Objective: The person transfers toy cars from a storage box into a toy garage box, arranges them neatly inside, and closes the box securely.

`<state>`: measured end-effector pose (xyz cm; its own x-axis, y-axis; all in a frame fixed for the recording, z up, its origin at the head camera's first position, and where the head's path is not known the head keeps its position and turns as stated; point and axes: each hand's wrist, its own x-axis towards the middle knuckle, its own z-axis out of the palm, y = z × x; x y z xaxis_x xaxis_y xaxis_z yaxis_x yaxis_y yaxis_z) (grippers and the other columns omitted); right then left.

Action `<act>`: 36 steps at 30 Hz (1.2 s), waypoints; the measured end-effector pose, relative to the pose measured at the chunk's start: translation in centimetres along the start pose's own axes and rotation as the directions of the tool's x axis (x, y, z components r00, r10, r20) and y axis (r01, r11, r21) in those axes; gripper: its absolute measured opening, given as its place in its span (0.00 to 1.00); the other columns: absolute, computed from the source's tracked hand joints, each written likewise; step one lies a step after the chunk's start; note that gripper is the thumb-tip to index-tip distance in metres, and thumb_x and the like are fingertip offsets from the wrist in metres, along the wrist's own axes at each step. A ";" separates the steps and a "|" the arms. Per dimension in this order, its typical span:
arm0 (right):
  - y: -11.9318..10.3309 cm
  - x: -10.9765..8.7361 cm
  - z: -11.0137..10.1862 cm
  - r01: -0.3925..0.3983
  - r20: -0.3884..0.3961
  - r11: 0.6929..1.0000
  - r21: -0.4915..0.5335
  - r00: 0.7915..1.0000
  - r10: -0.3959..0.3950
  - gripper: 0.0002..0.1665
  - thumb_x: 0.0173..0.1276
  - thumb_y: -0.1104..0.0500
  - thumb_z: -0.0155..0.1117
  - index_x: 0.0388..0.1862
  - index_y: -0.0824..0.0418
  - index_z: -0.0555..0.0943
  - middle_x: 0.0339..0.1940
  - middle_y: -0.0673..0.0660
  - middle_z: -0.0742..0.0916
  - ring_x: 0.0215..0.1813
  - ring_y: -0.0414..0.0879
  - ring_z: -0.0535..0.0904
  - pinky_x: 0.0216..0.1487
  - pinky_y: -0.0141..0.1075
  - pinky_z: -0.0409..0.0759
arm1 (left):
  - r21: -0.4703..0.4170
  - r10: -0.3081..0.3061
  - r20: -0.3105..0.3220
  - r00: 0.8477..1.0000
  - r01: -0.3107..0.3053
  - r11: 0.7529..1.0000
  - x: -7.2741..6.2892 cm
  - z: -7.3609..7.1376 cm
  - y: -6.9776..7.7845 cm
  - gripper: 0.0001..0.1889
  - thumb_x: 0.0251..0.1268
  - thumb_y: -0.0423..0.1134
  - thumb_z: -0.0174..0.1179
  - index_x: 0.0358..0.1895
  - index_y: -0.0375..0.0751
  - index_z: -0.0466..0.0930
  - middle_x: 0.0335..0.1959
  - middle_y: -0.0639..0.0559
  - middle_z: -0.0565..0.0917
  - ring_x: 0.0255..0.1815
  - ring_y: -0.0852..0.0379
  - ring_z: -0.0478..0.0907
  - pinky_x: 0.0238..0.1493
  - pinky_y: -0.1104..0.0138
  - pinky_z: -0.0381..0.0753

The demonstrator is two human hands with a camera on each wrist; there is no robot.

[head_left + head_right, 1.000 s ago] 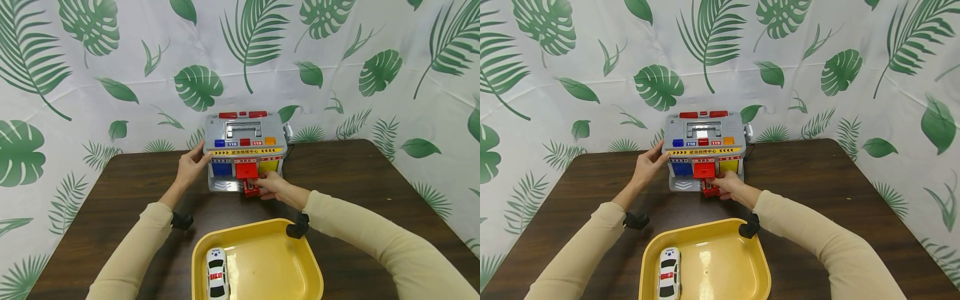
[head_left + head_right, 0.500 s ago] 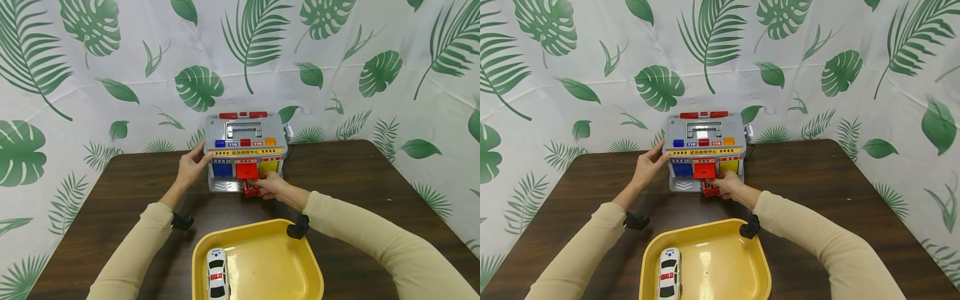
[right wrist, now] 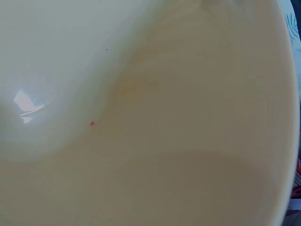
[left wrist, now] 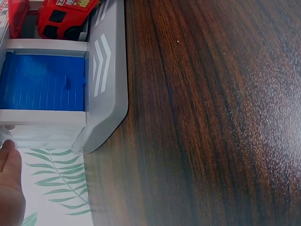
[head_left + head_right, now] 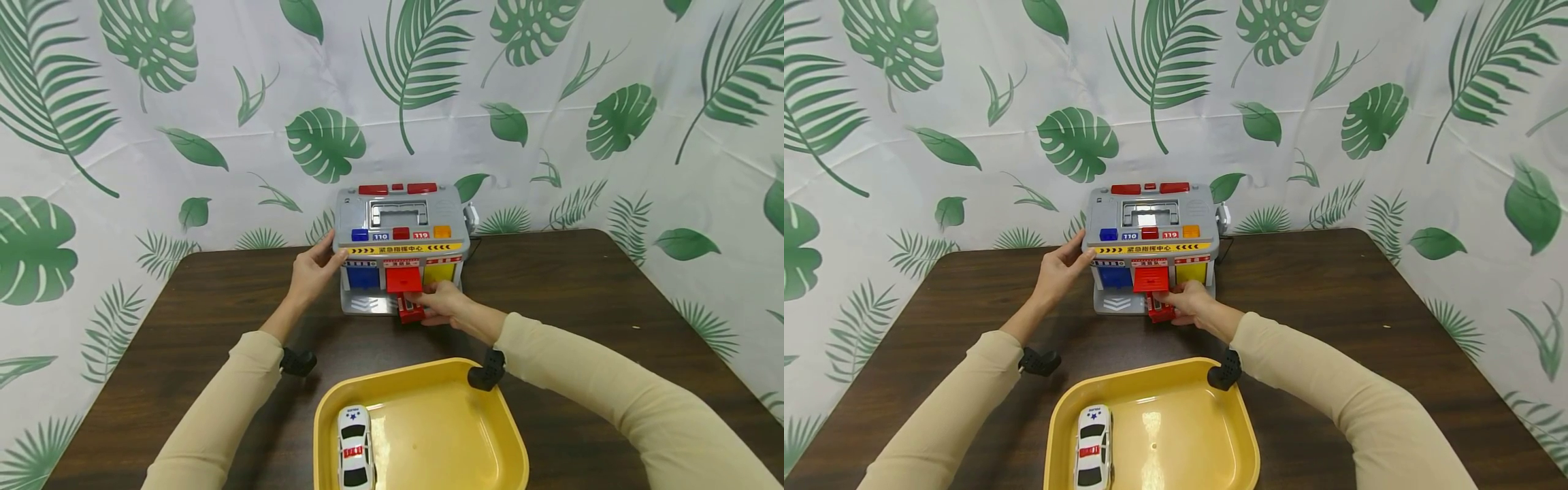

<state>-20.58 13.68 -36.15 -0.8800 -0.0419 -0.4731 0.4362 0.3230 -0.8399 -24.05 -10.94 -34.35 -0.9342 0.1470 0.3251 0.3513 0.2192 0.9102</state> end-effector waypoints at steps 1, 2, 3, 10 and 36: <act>0.0 0.0 0.0 -0.003 0.000 1.000 0.014 1.000 0.003 0.33 0.67 0.53 0.62 0.63 0.71 0.66 0.59 0.67 0.75 0.44 0.52 0.77 0.46 0.43 0.83 | -0.001 -0.001 0.001 1.000 0.001 1.000 0.0 0.0 0.0 0.29 0.64 0.34 0.59 0.66 0.28 0.62 0.64 0.35 0.68 0.60 0.43 0.73 0.58 0.57 0.73; 0.0 0.0 0.1 -0.006 0.001 1.000 0.029 1.000 0.006 0.33 0.67 0.53 0.62 0.63 0.71 0.66 0.60 0.66 0.75 0.44 0.52 0.77 0.47 0.43 0.83 | 0.000 -0.001 0.002 1.000 0.001 1.000 0.0 0.0 0.0 0.29 0.64 0.34 0.59 0.66 0.28 0.61 0.64 0.35 0.68 0.60 0.43 0.73 0.58 0.57 0.73; 0.0 0.0 0.1 -0.007 0.003 0.999 0.041 1.000 0.007 0.33 0.67 0.54 0.62 0.63 0.71 0.66 0.60 0.67 0.75 0.44 0.52 0.77 0.47 0.43 0.83 | -0.002 -0.001 0.003 1.000 0.001 1.000 0.0 0.0 0.0 0.29 0.64 0.34 0.59 0.66 0.28 0.61 0.64 0.35 0.68 0.60 0.43 0.73 0.58 0.57 0.73; 0.2 0.1 0.3 -0.008 -0.020 0.995 0.095 1.000 0.010 0.31 0.67 0.54 0.61 0.62 0.71 0.67 0.61 0.66 0.75 0.38 0.46 0.77 0.50 0.43 0.81 | -0.009 0.004 0.001 1.000 -0.004 1.000 0.1 0.0 -0.2 0.29 0.64 0.34 0.59 0.66 0.28 0.62 0.64 0.36 0.69 0.59 0.44 0.73 0.57 0.62 0.75; -0.1 0.7 0.3 0.010 -0.063 0.988 0.154 0.998 0.000 0.31 0.70 0.57 0.56 0.66 0.72 0.63 0.65 0.69 0.72 0.46 0.50 0.77 0.57 0.47 0.77 | -0.020 -0.009 0.006 1.000 0.009 1.000 0.0 0.0 -0.1 0.29 0.65 0.34 0.59 0.66 0.29 0.62 0.65 0.37 0.67 0.60 0.43 0.73 0.56 0.62 0.75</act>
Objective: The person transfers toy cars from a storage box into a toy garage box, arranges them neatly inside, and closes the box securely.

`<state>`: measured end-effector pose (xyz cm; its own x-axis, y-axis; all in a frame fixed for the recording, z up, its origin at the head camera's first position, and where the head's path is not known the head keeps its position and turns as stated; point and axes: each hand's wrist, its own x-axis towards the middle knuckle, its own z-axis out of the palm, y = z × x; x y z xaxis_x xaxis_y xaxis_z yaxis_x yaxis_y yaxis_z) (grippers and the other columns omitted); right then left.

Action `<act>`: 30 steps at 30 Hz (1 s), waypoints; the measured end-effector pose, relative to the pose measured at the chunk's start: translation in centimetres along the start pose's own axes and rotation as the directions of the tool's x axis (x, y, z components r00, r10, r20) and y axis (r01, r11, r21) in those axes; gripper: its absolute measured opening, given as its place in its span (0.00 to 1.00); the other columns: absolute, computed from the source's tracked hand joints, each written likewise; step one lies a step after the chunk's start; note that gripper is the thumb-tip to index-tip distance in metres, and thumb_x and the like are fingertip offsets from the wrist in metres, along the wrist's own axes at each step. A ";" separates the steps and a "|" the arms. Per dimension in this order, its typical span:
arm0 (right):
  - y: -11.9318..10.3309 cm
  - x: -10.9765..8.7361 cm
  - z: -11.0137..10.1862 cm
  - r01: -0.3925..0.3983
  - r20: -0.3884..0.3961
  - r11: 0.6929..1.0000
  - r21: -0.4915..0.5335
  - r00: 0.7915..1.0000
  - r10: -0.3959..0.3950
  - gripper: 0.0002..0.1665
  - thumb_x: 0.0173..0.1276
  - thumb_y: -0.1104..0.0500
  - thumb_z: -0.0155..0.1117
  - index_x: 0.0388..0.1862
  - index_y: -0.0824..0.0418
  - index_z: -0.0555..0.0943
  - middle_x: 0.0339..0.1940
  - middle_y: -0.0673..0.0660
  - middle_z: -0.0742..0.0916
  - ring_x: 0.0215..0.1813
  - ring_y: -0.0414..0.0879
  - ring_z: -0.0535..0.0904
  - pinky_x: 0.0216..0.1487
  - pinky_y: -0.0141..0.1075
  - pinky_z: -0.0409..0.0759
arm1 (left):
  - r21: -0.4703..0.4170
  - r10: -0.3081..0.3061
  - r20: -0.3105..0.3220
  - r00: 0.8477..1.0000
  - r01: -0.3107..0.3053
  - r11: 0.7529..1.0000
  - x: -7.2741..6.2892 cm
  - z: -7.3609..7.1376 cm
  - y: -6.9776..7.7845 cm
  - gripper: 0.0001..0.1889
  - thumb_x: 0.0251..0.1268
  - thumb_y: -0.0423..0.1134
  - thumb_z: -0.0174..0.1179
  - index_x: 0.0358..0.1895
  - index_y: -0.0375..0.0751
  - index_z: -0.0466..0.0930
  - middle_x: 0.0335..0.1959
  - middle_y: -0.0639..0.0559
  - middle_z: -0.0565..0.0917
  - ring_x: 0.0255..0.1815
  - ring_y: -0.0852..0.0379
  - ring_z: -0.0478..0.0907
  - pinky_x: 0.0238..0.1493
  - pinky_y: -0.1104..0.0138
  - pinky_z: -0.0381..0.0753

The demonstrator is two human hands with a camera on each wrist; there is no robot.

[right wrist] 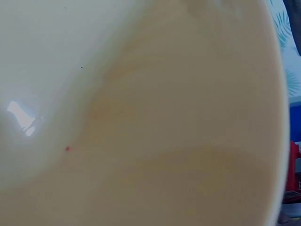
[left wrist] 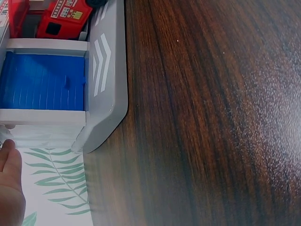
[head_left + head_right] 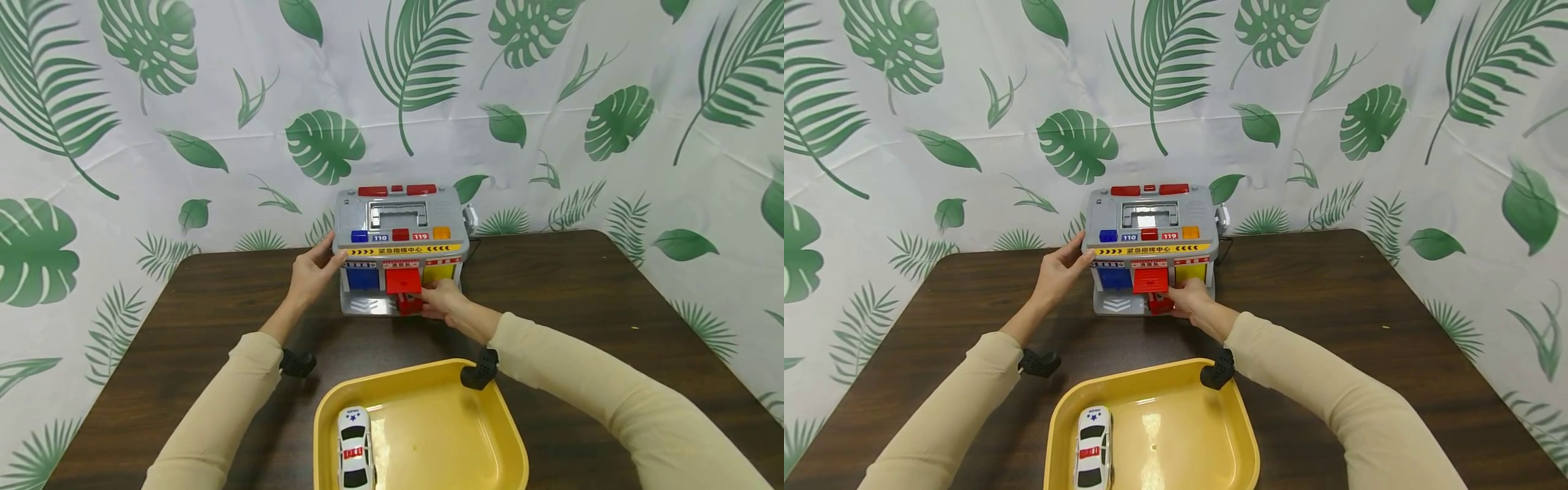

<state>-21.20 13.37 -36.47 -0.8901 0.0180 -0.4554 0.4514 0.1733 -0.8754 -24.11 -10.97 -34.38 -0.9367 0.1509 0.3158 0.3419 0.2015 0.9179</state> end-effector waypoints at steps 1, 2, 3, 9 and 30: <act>0.0 0.0 0.0 -0.004 -0.003 1.000 -0.016 1.000 0.004 0.31 0.70 0.57 0.56 0.65 0.72 0.64 0.64 0.69 0.73 0.44 0.49 0.78 0.56 0.46 0.78 | 0.002 0.000 0.001 1.000 0.000 1.000 0.0 0.0 0.0 0.29 0.65 0.34 0.59 0.66 0.29 0.62 0.65 0.37 0.68 0.60 0.43 0.73 0.56 0.62 0.75; 0.0 0.0 0.0 -0.007 -0.005 1.000 -0.026 1.000 0.007 0.31 0.70 0.56 0.57 0.65 0.72 0.64 0.64 0.68 0.73 0.43 0.49 0.78 0.55 0.46 0.78 | 0.003 0.001 0.002 1.000 -0.001 1.000 0.0 0.0 0.0 0.29 0.65 0.34 0.59 0.66 0.29 0.62 0.65 0.37 0.68 0.59 0.43 0.73 0.55 0.63 0.75; 0.0 0.0 -0.1 -0.010 -0.005 0.999 -0.033 1.000 0.010 0.31 0.70 0.56 0.57 0.65 0.72 0.64 0.64 0.68 0.73 0.42 0.48 0.78 0.54 0.46 0.79 | 0.006 0.003 0.002 1.000 -0.003 1.000 -0.1 0.0 0.0 0.29 0.65 0.34 0.58 0.66 0.29 0.62 0.65 0.37 0.68 0.59 0.43 0.73 0.55 0.63 0.75; -0.1 0.0 -0.2 -0.015 0.012 0.999 -0.030 1.000 0.015 0.32 0.71 0.54 0.55 0.66 0.72 0.63 0.63 0.70 0.74 0.43 0.50 0.81 0.52 0.46 0.80 | 0.007 0.007 -0.001 1.000 -0.007 1.000 0.0 -0.1 -0.1 0.28 0.65 0.34 0.58 0.66 0.29 0.62 0.65 0.38 0.67 0.60 0.44 0.73 0.56 0.61 0.74; 0.2 0.4 0.3 0.022 0.019 0.989 0.143 0.999 -0.025 0.26 0.71 0.57 0.55 0.62 0.71 0.64 0.53 0.68 0.79 0.40 0.50 0.83 0.55 0.47 0.77 | 0.001 0.011 -0.009 1.000 -0.011 1.000 0.0 -0.1 -0.1 0.28 0.64 0.34 0.59 0.65 0.28 0.63 0.64 0.37 0.68 0.59 0.43 0.74 0.54 0.69 0.76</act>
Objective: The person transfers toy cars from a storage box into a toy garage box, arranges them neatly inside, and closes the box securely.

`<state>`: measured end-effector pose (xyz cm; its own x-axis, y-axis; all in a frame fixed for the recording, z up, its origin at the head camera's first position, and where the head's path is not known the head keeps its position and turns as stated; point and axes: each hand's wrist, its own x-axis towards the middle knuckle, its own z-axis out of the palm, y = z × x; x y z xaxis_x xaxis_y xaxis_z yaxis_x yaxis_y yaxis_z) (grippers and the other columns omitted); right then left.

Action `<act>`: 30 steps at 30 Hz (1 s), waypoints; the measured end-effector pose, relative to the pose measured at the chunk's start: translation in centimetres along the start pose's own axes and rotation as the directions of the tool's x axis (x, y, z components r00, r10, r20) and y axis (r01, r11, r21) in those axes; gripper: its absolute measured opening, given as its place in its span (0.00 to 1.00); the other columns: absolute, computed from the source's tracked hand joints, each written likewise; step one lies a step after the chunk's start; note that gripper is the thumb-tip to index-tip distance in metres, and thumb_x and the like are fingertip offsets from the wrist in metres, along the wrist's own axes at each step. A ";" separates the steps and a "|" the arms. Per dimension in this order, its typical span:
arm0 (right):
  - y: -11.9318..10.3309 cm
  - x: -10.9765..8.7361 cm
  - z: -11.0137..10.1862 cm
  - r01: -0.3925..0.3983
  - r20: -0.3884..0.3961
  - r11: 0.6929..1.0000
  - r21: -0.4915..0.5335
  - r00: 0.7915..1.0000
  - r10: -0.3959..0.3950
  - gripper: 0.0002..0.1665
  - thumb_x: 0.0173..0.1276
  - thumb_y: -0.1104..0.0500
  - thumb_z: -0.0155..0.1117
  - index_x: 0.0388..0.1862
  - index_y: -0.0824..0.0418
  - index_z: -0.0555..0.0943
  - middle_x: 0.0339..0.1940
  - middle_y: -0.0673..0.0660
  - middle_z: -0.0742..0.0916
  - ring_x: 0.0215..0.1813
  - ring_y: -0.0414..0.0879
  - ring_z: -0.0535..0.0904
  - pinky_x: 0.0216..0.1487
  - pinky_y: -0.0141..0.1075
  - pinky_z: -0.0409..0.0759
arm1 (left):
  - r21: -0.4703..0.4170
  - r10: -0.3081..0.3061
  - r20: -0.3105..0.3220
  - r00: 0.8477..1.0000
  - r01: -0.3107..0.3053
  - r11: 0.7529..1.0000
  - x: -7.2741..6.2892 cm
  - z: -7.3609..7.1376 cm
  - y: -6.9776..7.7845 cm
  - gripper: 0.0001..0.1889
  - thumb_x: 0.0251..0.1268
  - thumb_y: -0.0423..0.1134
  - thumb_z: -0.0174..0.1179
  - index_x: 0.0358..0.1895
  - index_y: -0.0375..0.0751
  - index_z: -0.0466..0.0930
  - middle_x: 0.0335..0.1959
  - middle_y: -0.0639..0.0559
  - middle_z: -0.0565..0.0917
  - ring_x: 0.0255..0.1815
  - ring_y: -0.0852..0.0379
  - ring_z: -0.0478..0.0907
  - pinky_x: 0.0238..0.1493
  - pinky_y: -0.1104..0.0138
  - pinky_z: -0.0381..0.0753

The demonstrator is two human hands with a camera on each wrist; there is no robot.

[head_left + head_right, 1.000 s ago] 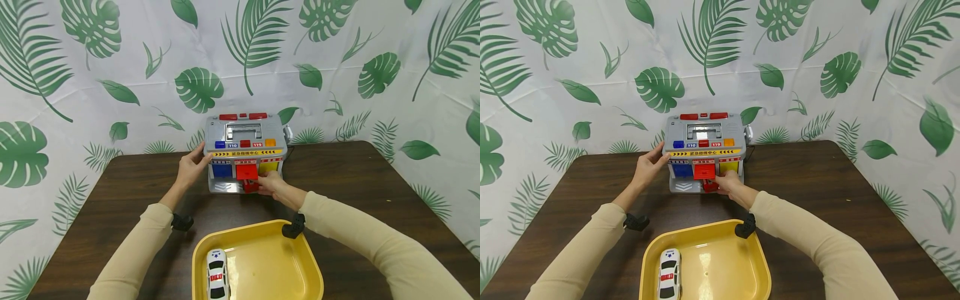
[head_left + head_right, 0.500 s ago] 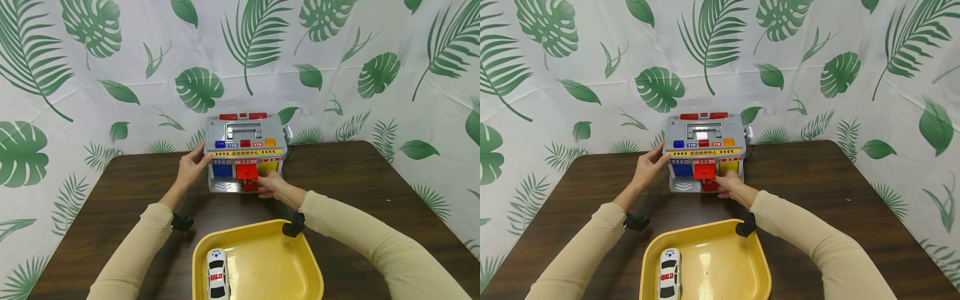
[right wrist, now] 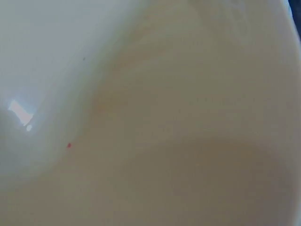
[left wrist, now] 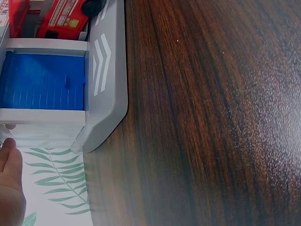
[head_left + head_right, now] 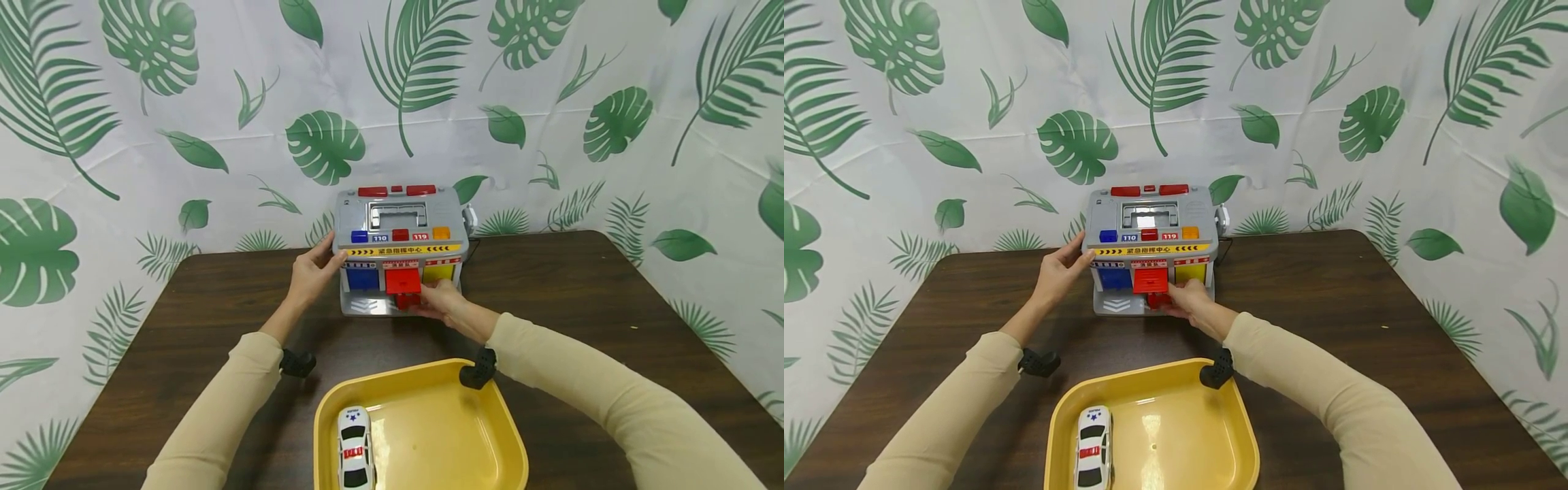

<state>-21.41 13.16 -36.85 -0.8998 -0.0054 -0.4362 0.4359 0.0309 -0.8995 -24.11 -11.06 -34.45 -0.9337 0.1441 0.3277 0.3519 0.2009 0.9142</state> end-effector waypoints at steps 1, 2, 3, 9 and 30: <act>0.0 0.0 0.0 0.015 0.005 1.000 0.023 1.000 -0.015 0.26 0.71 0.58 0.55 0.62 0.72 0.64 0.54 0.70 0.79 0.42 0.52 0.83 0.57 0.48 0.76 | -0.002 -0.002 -0.002 1.000 0.002 1.000 0.0 0.0 0.0 0.28 0.64 0.33 0.59 0.65 0.28 0.63 0.64 0.37 0.68 0.59 0.43 0.74 0.53 0.69 0.77; 0.0 -0.1 0.1 0.024 0.008 0.999 0.042 1.000 -0.025 0.25 0.72 0.59 0.54 0.62 0.72 0.64 0.55 0.70 0.79 0.45 0.53 0.82 0.58 0.48 0.76 | -0.003 -0.002 -0.004 1.000 0.002 1.000 0.0 0.0 0.0 0.28 0.64 0.33 0.59 0.65 0.29 0.64 0.64 0.37 0.69 0.58 0.42 0.74 0.53 0.70 0.77; 0.0 -0.1 0.2 0.036 0.013 0.998 0.060 0.999 -0.037 0.25 0.72 0.59 0.53 0.62 0.72 0.64 0.56 0.70 0.78 0.48 0.54 0.82 0.59 0.48 0.75 | -0.003 -0.002 -0.004 1.000 0.002 1.000 0.0 0.0 0.0 0.28 0.64 0.33 0.59 0.65 0.29 0.64 0.64 0.37 0.68 0.59 0.43 0.74 0.53 0.71 0.77; 0.1 -0.2 0.6 0.087 0.022 0.986 0.140 0.996 -0.091 0.26 0.74 0.61 0.50 0.67 0.69 0.60 0.63 0.65 0.72 0.58 0.54 0.73 0.65 0.46 0.70 | -0.001 0.003 -0.006 1.000 -0.003 1.000 0.0 -0.1 0.0 0.28 0.64 0.33 0.59 0.66 0.29 0.63 0.65 0.38 0.68 0.59 0.43 0.73 0.53 0.71 0.76; 0.2 -1.3 -0.7 0.110 0.018 0.994 0.024 0.994 -0.110 0.33 0.75 0.47 0.47 0.67 0.69 0.59 0.64 0.67 0.72 0.63 0.58 0.70 0.67 0.47 0.68 | 0.004 -0.001 -0.011 1.000 0.001 1.000 0.0 0.1 0.0 0.27 0.64 0.32 0.58 0.65 0.28 0.63 0.65 0.37 0.68 0.61 0.43 0.71 0.58 0.59 0.73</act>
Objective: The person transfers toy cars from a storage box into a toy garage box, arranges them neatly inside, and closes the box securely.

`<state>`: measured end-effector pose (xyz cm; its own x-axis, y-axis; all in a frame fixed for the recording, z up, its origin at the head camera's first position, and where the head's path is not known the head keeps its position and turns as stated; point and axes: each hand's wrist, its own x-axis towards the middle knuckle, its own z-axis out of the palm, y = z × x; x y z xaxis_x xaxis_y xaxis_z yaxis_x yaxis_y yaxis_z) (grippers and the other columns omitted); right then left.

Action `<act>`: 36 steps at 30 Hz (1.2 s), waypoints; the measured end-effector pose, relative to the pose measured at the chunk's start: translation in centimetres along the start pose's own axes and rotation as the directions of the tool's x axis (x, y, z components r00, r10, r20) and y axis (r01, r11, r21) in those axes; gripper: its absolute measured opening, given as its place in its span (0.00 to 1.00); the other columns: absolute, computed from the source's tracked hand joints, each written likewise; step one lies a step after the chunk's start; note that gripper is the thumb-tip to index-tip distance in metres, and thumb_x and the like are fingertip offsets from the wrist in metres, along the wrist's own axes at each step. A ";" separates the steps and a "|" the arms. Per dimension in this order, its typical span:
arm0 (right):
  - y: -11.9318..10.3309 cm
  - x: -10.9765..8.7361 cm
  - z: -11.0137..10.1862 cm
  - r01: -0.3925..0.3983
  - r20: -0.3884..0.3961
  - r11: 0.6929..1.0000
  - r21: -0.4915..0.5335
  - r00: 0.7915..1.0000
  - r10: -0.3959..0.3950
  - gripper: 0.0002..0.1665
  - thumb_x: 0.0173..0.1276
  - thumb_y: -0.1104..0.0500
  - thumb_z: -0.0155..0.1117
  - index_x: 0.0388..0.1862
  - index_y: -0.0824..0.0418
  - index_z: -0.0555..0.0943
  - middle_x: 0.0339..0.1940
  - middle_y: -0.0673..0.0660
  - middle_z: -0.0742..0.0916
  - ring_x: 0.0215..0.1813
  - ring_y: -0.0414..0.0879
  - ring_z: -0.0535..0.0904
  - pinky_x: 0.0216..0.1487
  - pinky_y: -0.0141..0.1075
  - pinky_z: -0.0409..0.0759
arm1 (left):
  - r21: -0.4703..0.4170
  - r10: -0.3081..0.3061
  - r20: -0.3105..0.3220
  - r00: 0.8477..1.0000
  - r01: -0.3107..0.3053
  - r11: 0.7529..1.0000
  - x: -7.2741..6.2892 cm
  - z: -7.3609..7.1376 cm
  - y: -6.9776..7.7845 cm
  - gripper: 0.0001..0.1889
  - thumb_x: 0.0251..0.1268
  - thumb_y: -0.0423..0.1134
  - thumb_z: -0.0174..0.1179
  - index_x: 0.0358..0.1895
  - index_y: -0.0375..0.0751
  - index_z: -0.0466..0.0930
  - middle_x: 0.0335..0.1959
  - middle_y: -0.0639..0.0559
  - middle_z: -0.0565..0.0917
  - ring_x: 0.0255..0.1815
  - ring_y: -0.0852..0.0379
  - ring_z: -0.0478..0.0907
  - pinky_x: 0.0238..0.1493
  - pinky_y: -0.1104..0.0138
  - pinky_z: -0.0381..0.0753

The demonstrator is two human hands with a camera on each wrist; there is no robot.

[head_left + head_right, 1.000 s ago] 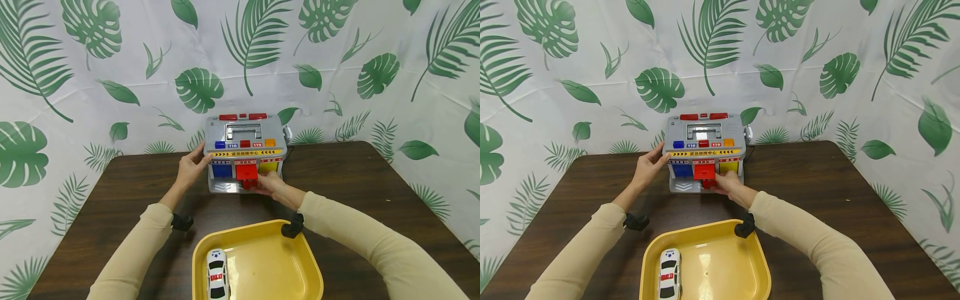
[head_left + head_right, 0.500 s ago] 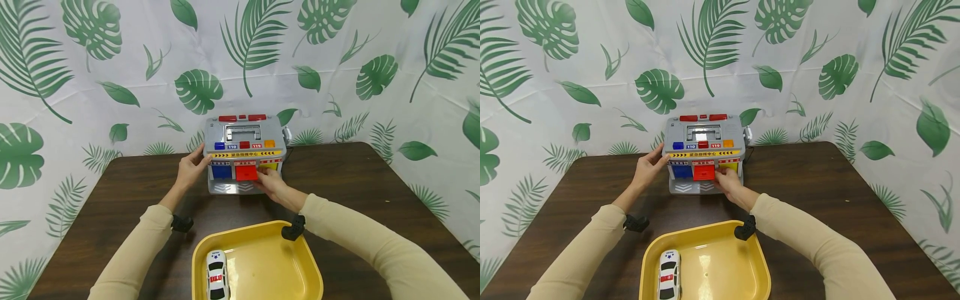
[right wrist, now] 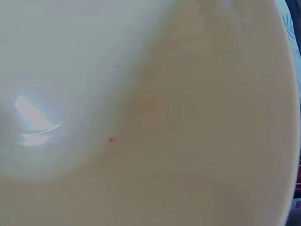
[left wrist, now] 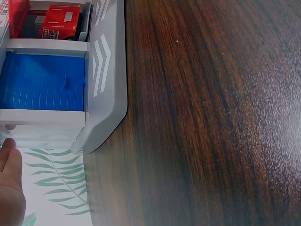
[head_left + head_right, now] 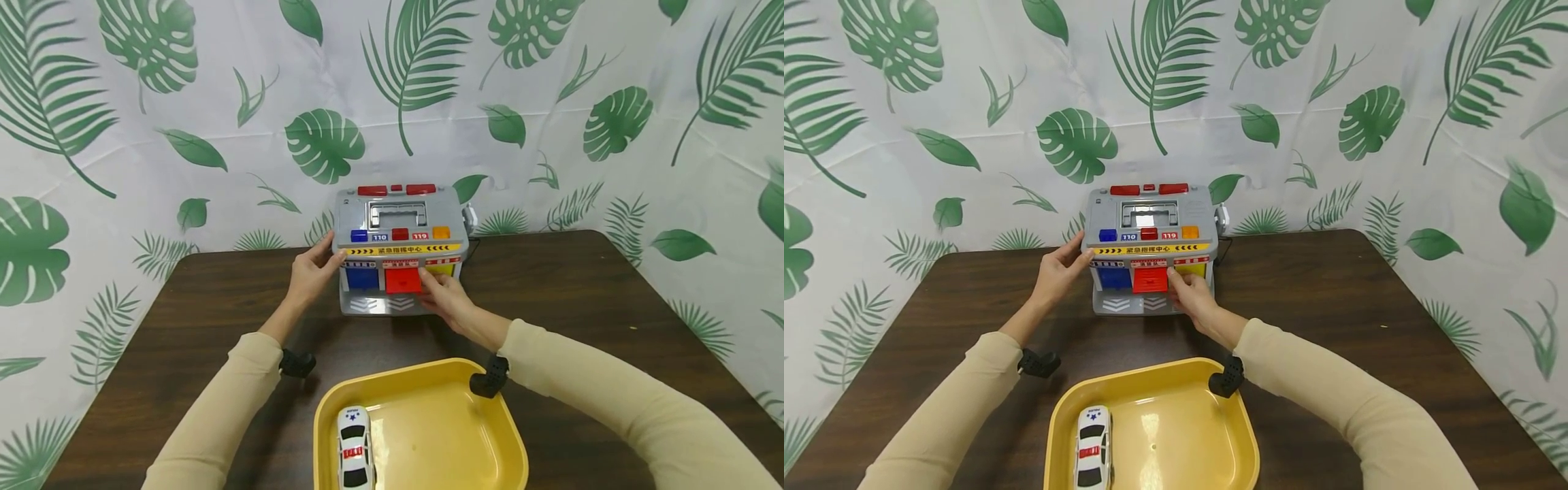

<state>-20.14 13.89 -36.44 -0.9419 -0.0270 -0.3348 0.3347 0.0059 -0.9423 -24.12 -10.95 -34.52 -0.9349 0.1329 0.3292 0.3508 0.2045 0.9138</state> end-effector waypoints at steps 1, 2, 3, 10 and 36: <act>-0.1 -0.2 0.0 0.001 -0.011 1.000 -0.012 1.000 -0.001 0.34 0.73 0.46 0.49 0.66 0.69 0.59 0.63 0.67 0.73 0.62 0.58 0.71 0.66 0.47 0.69 | -0.003 0.003 -0.002 1.000 -0.003 1.000 0.0 0.0 0.0 0.27 0.64 0.32 0.58 0.65 0.28 0.63 0.65 0.36 0.68 0.61 0.43 0.71 0.58 0.58 0.73; -0.1 -0.3 0.0 0.005 -0.015 1.000 -0.022 1.000 -0.005 0.35 0.72 0.46 0.51 0.66 0.69 0.60 0.63 0.67 0.73 0.62 0.59 0.71 0.66 0.47 0.69 | -0.004 0.003 -0.002 1.000 -0.003 1.000 0.0 0.0 0.0 0.27 0.64 0.32 0.58 0.65 0.28 0.63 0.64 0.36 0.68 0.61 0.43 0.72 0.58 0.58 0.73; -0.2 -0.3 0.0 0.011 -0.020 0.999 -0.034 1.000 -0.012 0.35 0.71 0.46 0.53 0.65 0.69 0.60 0.62 0.67 0.73 0.61 0.59 0.71 0.65 0.47 0.69 | -0.006 0.003 -0.001 1.000 -0.003 1.000 0.0 0.0 0.1 0.27 0.64 0.32 0.58 0.65 0.28 0.63 0.64 0.36 0.68 0.61 0.43 0.72 0.58 0.58 0.73; 0.1 -0.3 0.0 0.015 -0.078 0.995 -0.103 0.997 -0.024 0.37 0.67 0.51 0.61 0.65 0.69 0.60 0.62 0.66 0.72 0.57 0.57 0.73 0.63 0.48 0.72 | -0.016 0.021 0.001 1.000 -0.021 1.000 0.4 0.0 -1.0 0.27 0.64 0.32 0.58 0.65 0.28 0.63 0.64 0.36 0.67 0.61 0.42 0.71 0.57 0.62 0.74; 1.0 -1.0 1.1 -0.020 -0.382 0.964 -0.265 0.920 -0.086 0.57 0.56 0.46 0.71 0.73 0.64 0.48 0.69 0.67 0.58 0.65 0.58 0.60 0.71 0.50 0.60 | 0.004 0.018 -0.005 1.000 -0.018 1.000 0.4 0.0 -0.5 0.28 0.64 0.32 0.58 0.65 0.26 0.62 0.64 0.36 0.68 0.60 0.42 0.72 0.57 0.59 0.73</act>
<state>-18.86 12.82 -37.02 -0.9057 0.3570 -0.2286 0.3346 0.2711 -0.9025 -24.66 -10.97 -34.86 -0.9286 0.1317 0.3469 0.3679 0.2061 0.9067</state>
